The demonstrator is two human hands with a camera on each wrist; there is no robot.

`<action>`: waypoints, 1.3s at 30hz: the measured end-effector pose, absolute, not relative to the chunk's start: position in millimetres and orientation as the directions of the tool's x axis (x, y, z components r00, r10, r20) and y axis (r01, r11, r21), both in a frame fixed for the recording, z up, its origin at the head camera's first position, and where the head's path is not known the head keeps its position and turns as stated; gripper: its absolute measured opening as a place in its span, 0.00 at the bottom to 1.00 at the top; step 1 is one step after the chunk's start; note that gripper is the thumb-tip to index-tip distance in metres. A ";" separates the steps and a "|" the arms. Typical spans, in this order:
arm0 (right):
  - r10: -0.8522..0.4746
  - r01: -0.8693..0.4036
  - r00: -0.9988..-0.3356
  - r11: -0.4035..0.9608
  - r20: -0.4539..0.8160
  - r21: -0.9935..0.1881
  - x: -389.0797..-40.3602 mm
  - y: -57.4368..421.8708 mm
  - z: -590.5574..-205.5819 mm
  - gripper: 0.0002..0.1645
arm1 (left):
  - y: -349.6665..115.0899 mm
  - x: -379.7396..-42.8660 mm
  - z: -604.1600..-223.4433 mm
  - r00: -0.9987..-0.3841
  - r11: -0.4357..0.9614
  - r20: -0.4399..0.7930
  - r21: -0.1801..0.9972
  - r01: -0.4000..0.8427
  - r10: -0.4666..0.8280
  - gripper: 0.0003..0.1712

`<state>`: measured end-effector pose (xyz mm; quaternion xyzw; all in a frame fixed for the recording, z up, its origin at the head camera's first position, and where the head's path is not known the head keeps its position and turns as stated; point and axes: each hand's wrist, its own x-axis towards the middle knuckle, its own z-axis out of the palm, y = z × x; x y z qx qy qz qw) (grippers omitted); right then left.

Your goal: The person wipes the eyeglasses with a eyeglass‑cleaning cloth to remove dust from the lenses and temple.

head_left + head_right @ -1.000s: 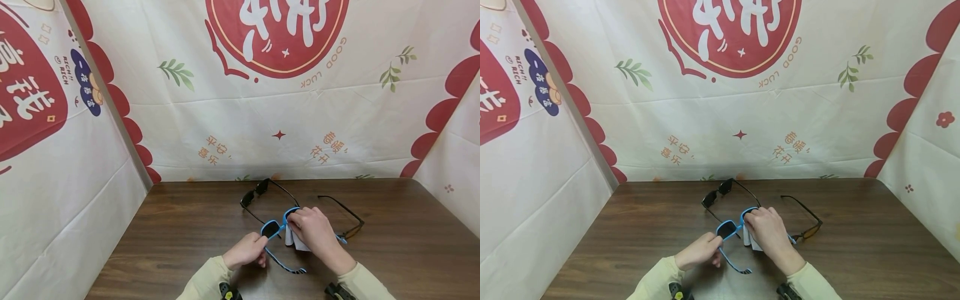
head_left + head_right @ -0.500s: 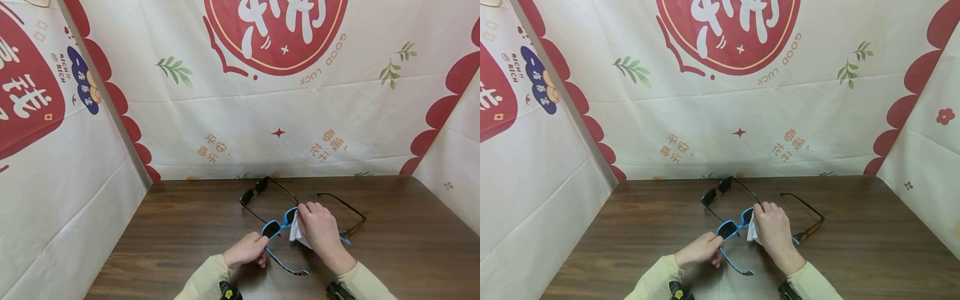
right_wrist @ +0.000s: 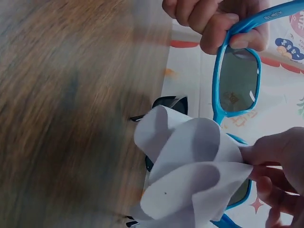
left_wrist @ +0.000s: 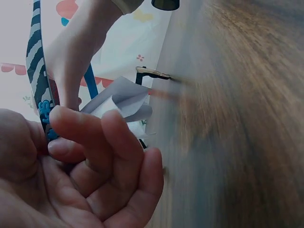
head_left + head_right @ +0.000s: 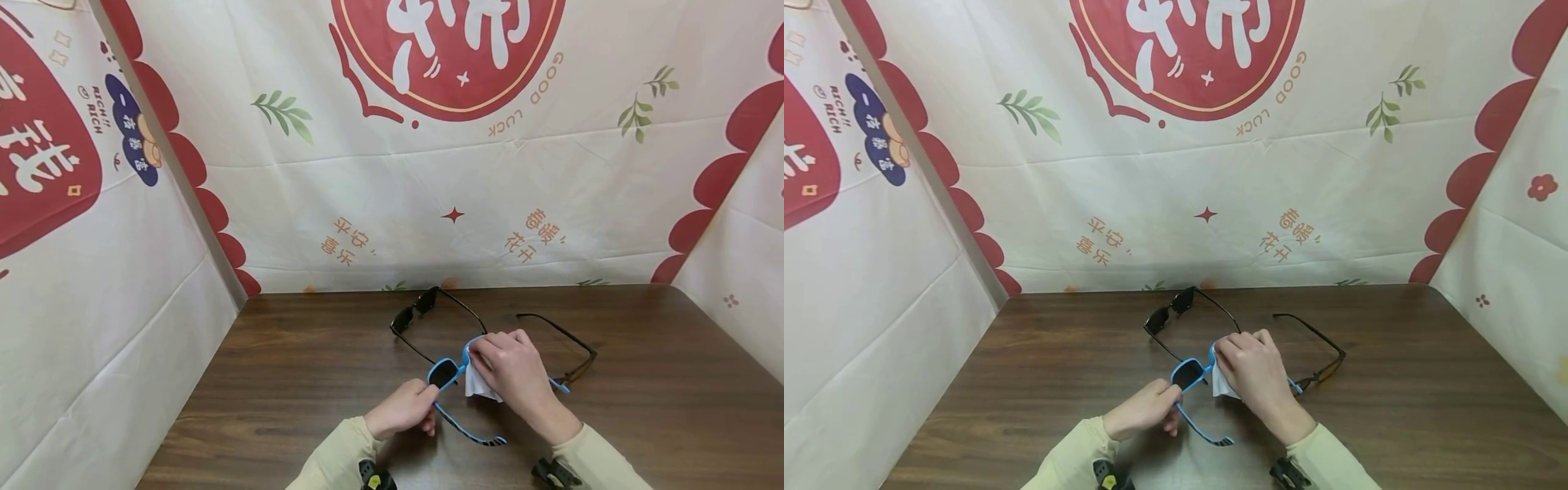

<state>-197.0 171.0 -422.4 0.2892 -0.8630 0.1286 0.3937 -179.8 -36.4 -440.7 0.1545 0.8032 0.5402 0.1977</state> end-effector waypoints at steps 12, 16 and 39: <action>-0.382 -0.437 -0.688 0.897 0.618 0.067 -187.7 169.1 -417.9 0.13 | -37.3 -180.0 -442.5 -0.861 0.371 -0.163 0.928 0.032 0.483 0.20; -0.279 -0.353 -0.688 0.935 0.670 0.027 -187.2 169.3 -418.3 0.11 | -37.0 -180.1 -441.0 -0.858 0.375 -0.167 0.926 0.032 0.486 0.20; -0.402 -0.521 -0.645 0.854 0.650 0.010 -184.9 168.4 -413.6 0.16 | -35.9 -179.7 -435.5 -0.835 0.330 -0.194 0.944 -0.016 0.514 0.19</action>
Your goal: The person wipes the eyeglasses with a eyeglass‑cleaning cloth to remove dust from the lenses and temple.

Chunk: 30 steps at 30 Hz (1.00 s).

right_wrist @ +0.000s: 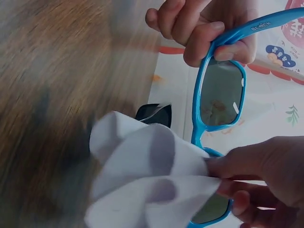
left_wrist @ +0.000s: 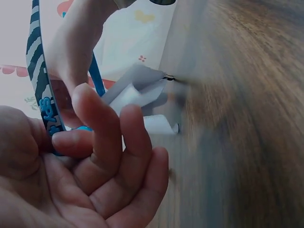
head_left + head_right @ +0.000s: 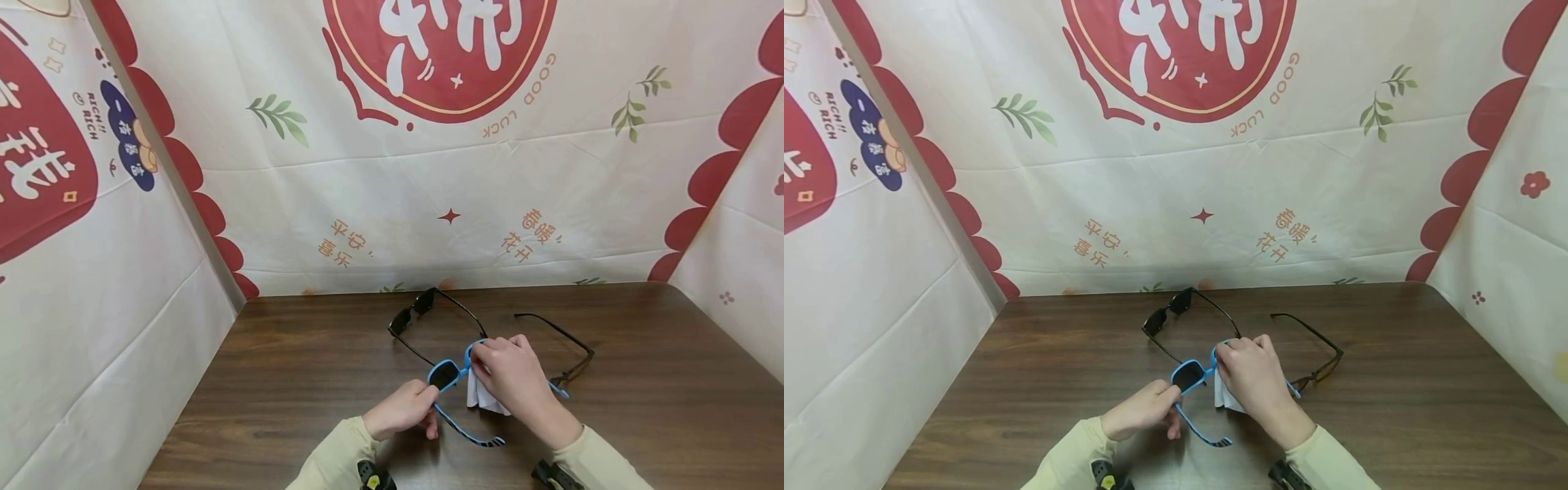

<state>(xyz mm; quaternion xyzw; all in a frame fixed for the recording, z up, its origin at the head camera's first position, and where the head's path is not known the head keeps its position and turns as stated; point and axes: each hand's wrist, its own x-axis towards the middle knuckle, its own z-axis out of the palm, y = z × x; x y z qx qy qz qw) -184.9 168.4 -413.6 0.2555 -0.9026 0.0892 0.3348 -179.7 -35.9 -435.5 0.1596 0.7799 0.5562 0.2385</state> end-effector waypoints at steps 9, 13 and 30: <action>-0.282 -0.334 -0.756 0.942 0.590 0.022 -181.2 170.5 -416.7 0.13 | -37.0 -179.6 -433.6 -0.835 0.384 -0.207 0.923 0.006 0.510 0.19; -0.213 -0.306 -0.727 0.952 0.653 -0.029 -182.7 171.9 -418.4 0.11 | -36.9 -180.7 -431.0 -0.829 0.397 -0.225 0.918 -0.004 0.512 0.19; -0.331 -0.472 -0.694 0.880 0.639 -0.057 -184.7 163.5 -424.0 0.14 | -36.7 -181.4 -433.6 -0.844 0.386 -0.202 0.923 0.007 0.498 0.18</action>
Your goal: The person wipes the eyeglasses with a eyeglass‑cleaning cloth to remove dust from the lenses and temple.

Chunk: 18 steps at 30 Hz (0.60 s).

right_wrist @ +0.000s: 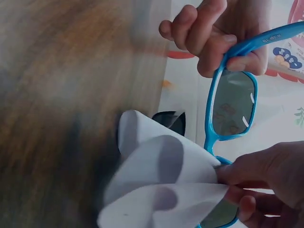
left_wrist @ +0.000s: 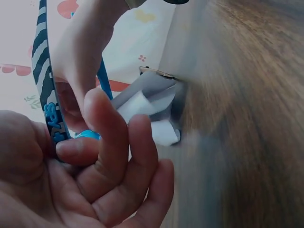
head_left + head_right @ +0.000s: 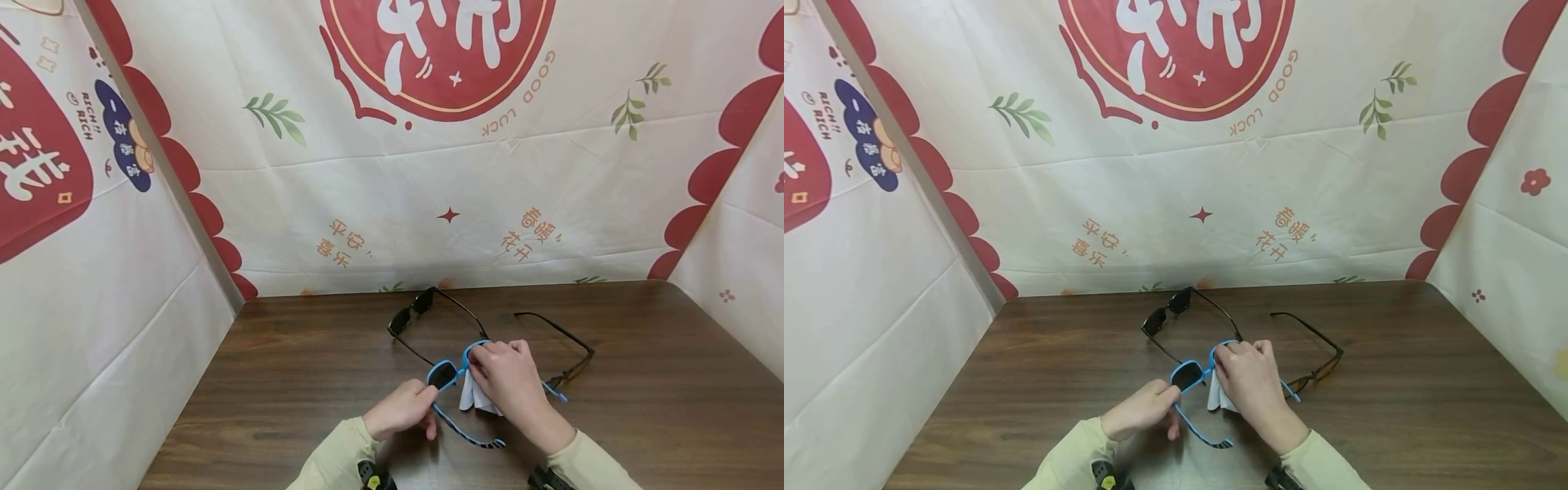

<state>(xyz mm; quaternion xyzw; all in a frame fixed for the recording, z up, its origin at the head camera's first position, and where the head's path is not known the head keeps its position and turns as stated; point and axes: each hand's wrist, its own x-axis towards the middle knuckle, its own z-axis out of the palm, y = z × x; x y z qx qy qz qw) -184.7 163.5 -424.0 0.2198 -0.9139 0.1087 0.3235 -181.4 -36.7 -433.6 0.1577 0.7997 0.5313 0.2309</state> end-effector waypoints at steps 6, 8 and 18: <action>-0.285 -0.358 -0.760 0.934 0.585 -0.010 -182.2 163.7 -427.1 0.14 | -37.7 -180.6 -434.3 -0.849 0.415 -0.193 0.909 0.034 0.493 0.20; -0.255 -0.313 -0.765 0.950 0.592 0.006 -182.1 164.8 -428.0 0.13 | -38.4 -180.6 -434.2 -0.846 0.420 -0.196 0.907 0.036 0.496 0.20; -0.169 -0.332 -0.676 0.939 0.717 -0.091 -184.6 168.6 -431.7 0.09 | -39.9 -181.1 -434.7 -0.848 0.447 -0.196 0.893 0.053 0.492 0.22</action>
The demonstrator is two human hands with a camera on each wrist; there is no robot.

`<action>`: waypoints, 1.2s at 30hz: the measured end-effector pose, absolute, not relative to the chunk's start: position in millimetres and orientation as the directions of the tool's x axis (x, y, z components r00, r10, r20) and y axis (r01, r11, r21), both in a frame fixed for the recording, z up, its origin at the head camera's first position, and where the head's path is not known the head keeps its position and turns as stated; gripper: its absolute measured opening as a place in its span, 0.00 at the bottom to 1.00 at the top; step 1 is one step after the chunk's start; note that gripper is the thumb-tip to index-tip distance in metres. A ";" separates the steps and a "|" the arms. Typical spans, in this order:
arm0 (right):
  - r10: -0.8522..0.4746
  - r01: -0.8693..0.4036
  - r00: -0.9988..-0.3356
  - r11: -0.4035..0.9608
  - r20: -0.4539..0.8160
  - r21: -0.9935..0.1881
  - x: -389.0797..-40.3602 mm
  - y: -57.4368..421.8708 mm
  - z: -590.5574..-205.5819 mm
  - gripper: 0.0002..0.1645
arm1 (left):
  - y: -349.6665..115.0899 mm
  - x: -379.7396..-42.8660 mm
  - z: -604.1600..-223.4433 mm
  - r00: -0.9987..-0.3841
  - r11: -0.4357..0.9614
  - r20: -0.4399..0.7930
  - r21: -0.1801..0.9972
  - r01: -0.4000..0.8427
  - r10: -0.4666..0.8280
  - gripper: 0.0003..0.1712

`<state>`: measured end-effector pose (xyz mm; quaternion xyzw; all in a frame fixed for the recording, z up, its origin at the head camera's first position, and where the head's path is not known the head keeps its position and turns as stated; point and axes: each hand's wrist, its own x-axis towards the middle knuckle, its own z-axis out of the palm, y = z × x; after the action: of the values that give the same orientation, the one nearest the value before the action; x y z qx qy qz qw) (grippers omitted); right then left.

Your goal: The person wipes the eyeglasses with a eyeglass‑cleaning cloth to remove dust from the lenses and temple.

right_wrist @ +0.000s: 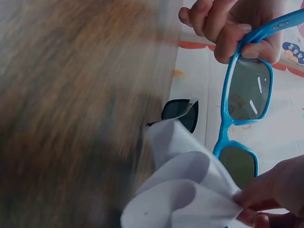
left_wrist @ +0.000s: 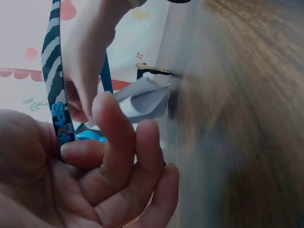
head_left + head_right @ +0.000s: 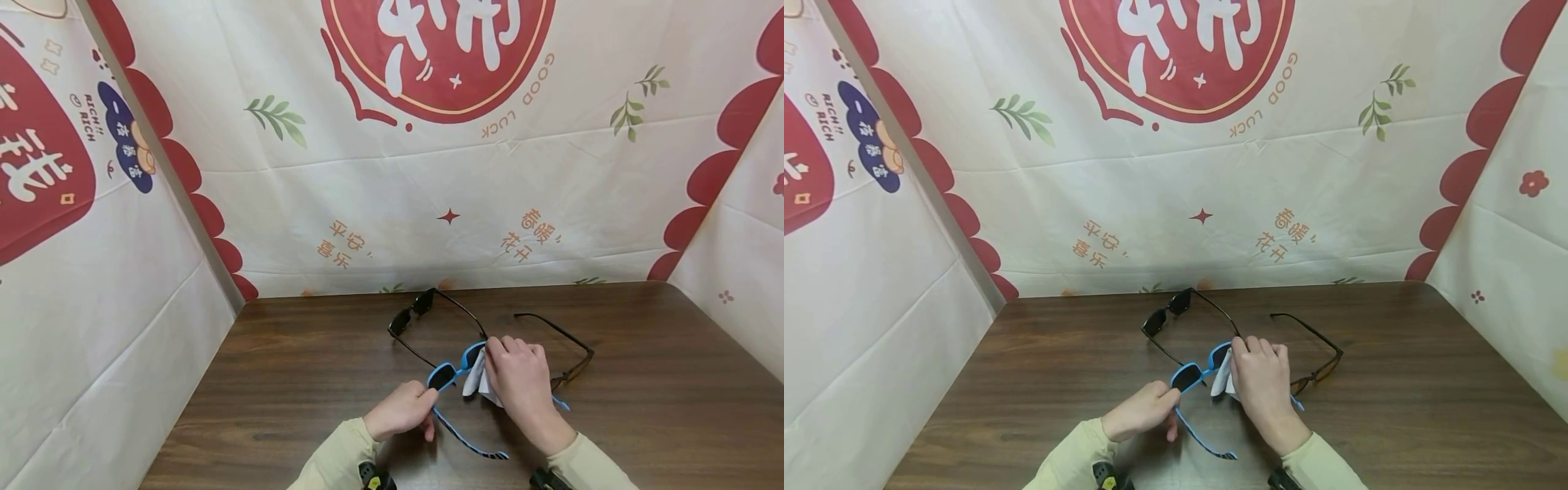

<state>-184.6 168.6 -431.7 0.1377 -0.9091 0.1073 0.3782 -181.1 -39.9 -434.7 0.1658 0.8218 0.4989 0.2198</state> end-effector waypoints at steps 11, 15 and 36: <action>-0.175 -0.421 -0.626 0.896 0.760 -0.140 -180.5 159.5 -419.2 0.11 | -37.5 -184.5 -442.2 -0.910 0.393 -0.095 0.916 0.078 0.403 0.18; -0.181 -0.444 -0.612 0.884 0.770 -0.145 -174.3 156.6 -408.3 0.10 | -41.9 -187.4 -442.5 -0.920 0.391 -0.078 0.916 0.085 0.384 0.17; -0.113 -0.558 -0.573 0.779 0.812 -0.285 -167.0 204.4 -349.3 0.16 | -90.0 -196.6 -442.0 -0.955 0.443 -0.031 0.890 0.108 0.295 0.20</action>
<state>-167.0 204.4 -349.3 0.1985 -0.8458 0.2666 0.4173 -196.6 -90.0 -442.0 0.1193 0.8446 0.5139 0.0910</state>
